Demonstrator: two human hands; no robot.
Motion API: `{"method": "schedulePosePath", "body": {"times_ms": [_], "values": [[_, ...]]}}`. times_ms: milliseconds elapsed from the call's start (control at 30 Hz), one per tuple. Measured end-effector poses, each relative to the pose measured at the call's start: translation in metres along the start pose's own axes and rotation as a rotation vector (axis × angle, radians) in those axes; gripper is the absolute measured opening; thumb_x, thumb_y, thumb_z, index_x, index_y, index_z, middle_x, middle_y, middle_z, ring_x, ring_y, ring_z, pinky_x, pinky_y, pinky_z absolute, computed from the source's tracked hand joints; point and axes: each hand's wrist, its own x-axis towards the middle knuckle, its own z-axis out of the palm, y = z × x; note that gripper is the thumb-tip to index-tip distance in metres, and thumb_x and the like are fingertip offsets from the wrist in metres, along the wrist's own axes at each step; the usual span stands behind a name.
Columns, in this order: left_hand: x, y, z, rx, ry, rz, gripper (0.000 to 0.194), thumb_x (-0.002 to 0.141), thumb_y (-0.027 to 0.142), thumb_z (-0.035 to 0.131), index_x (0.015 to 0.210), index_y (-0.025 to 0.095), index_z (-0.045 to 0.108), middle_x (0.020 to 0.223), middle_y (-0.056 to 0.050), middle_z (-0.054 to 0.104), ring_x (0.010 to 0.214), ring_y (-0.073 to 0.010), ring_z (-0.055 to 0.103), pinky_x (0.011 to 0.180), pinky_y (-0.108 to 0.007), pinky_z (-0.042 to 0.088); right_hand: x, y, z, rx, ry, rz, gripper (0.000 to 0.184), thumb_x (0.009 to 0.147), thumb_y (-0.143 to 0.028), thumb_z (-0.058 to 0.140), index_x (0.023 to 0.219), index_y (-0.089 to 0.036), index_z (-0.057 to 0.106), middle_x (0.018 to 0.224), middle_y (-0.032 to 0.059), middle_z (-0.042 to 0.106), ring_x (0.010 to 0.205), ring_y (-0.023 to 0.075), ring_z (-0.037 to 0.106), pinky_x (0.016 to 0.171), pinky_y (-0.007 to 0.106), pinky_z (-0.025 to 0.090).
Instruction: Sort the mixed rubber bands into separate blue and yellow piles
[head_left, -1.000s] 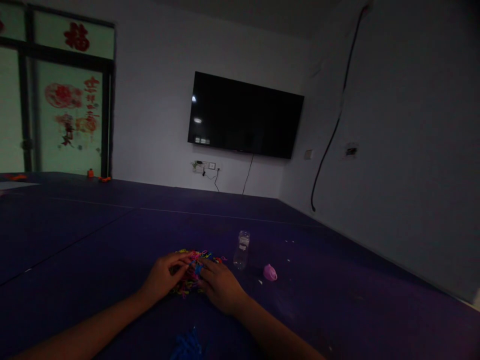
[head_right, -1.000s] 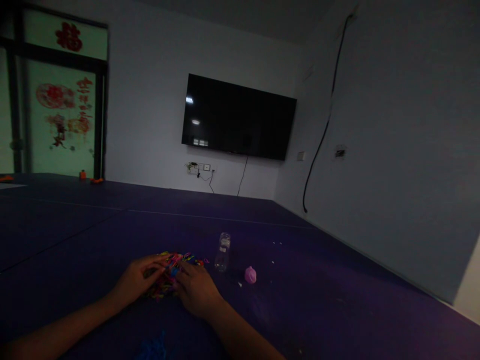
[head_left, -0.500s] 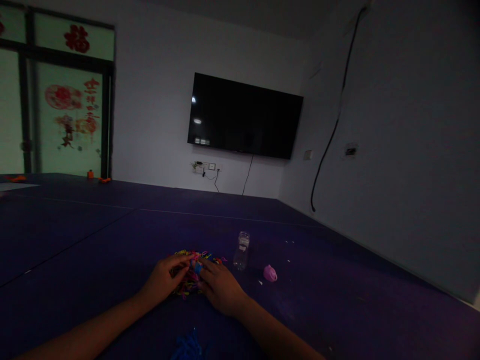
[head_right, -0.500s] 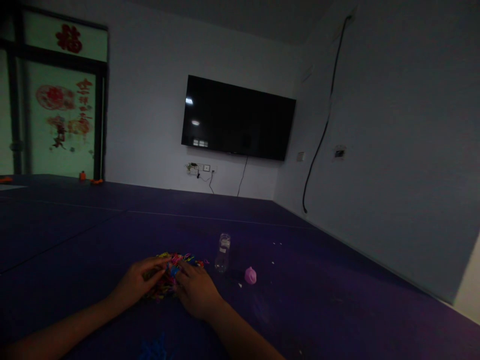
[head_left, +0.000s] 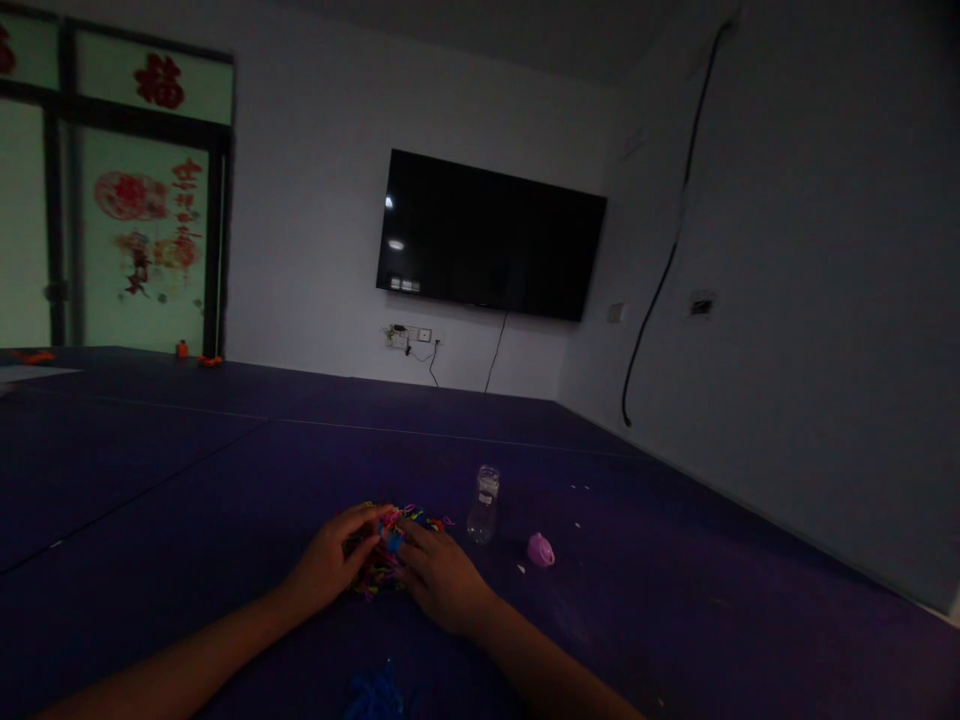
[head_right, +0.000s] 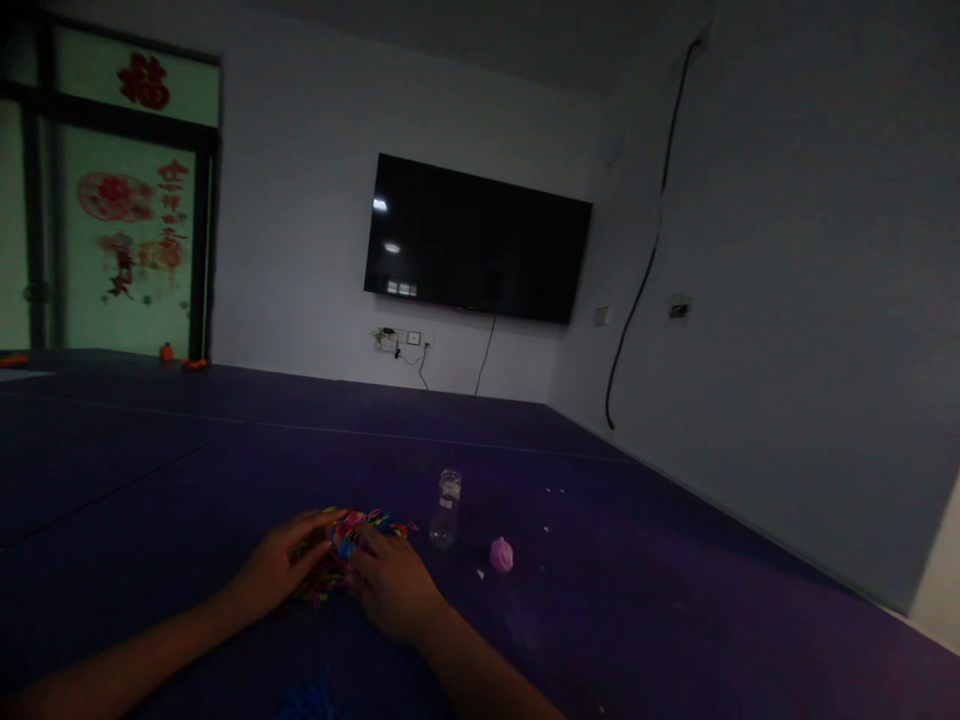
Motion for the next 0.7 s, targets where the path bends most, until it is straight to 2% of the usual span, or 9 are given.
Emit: {"method": "schedulePosePath", "body": {"times_ms": [200, 533, 700], "values": [[0.0001, 0.002, 0.0003, -0.036, 0.008, 0.008, 0.036, 0.081, 0.019, 0.043, 0.114, 0.024, 0.059, 0.111, -0.006, 0.064, 0.102, -0.0201, 0.058, 0.091, -0.034, 0.046, -0.0002, 0.0003, -0.0006, -0.008, 0.007, 0.0, 0.027, 0.089, -0.025, 0.042, 0.114, -0.02, 0.052, 0.134, 0.0075, 0.043, 0.116, 0.0203, 0.045, 0.095, 0.034, 0.037], [-0.0007, 0.0009, 0.0014, -0.071, 0.006, -0.017, 0.034, 0.08, 0.019, 0.044, 0.109, 0.023, 0.061, 0.104, -0.005, 0.066, 0.091, -0.0177, 0.063, 0.078, -0.028, 0.052, 0.0, 0.0013, 0.0021, -0.013, 0.025, -0.011, 0.024, 0.089, -0.025, 0.042, 0.109, -0.02, 0.055, 0.132, 0.0072, 0.045, 0.113, 0.0194, 0.047, 0.095, 0.033, 0.038], [0.0, 0.0028, -0.0002, -0.05, 0.012, -0.008, 0.034, 0.078, 0.018, 0.045, 0.106, 0.024, 0.063, 0.105, -0.004, 0.066, 0.094, -0.0184, 0.062, 0.082, -0.03, 0.05, 0.0009, -0.0001, 0.001, -0.024, 0.013, -0.014, 0.024, 0.089, -0.024, 0.043, 0.109, -0.02, 0.055, 0.131, 0.0071, 0.046, 0.11, 0.0192, 0.05, 0.093, 0.033, 0.039]]}}
